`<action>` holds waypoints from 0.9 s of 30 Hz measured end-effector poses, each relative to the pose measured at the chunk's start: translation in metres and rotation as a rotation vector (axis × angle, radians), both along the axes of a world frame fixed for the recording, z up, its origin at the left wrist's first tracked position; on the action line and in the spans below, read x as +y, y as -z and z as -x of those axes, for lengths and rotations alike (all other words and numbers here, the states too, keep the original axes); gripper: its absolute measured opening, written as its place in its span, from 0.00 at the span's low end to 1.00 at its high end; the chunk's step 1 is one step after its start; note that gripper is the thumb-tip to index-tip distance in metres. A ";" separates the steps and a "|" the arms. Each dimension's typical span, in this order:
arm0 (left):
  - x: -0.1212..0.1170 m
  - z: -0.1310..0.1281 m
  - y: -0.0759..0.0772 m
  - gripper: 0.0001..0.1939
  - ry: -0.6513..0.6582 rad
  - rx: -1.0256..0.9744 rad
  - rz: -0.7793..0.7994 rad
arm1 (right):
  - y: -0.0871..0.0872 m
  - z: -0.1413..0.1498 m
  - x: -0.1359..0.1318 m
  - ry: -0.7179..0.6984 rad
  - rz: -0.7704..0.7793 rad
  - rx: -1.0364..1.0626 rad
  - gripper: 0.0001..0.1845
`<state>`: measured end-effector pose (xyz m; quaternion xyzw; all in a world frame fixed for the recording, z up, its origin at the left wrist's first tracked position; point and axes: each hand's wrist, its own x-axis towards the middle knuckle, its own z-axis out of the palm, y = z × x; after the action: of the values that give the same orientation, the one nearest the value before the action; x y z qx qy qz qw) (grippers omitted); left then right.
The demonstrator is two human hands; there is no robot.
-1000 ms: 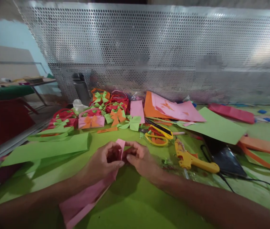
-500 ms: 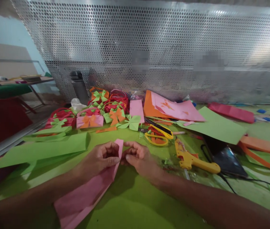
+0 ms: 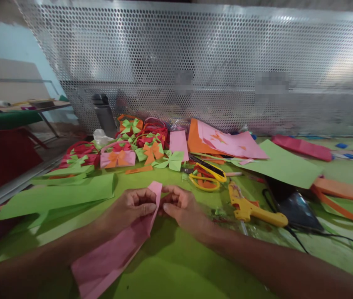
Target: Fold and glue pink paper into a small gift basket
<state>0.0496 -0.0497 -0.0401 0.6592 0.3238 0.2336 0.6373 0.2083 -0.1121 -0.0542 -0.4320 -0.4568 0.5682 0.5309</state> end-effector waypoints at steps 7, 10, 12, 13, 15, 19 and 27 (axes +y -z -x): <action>-0.002 0.000 -0.004 0.09 -0.001 -0.009 -0.014 | 0.001 0.000 0.000 0.003 -0.004 0.004 0.17; -0.004 -0.001 -0.006 0.12 -0.017 -0.014 -0.003 | 0.002 0.001 0.000 -0.003 -0.018 -0.004 0.16; -0.005 -0.001 -0.006 0.12 -0.040 -0.013 0.003 | 0.002 0.001 0.000 -0.007 -0.019 -0.009 0.16; -0.005 -0.001 -0.006 0.11 -0.046 -0.012 0.006 | 0.002 0.001 0.000 -0.009 -0.017 -0.010 0.16; -0.005 -0.002 -0.006 0.11 -0.046 -0.015 0.010 | 0.002 0.001 0.000 -0.010 -0.018 -0.013 0.16; -0.004 -0.001 -0.006 0.10 -0.042 -0.012 0.008 | 0.002 0.000 0.000 -0.009 -0.019 -0.023 0.16; -0.004 0.000 -0.005 0.10 -0.018 -0.029 -0.006 | 0.004 0.000 0.001 -0.014 -0.051 -0.041 0.16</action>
<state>0.0497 -0.0542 -0.0351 0.6546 0.3199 0.2498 0.6378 0.2079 -0.1114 -0.0584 -0.4266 -0.4850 0.5511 0.5282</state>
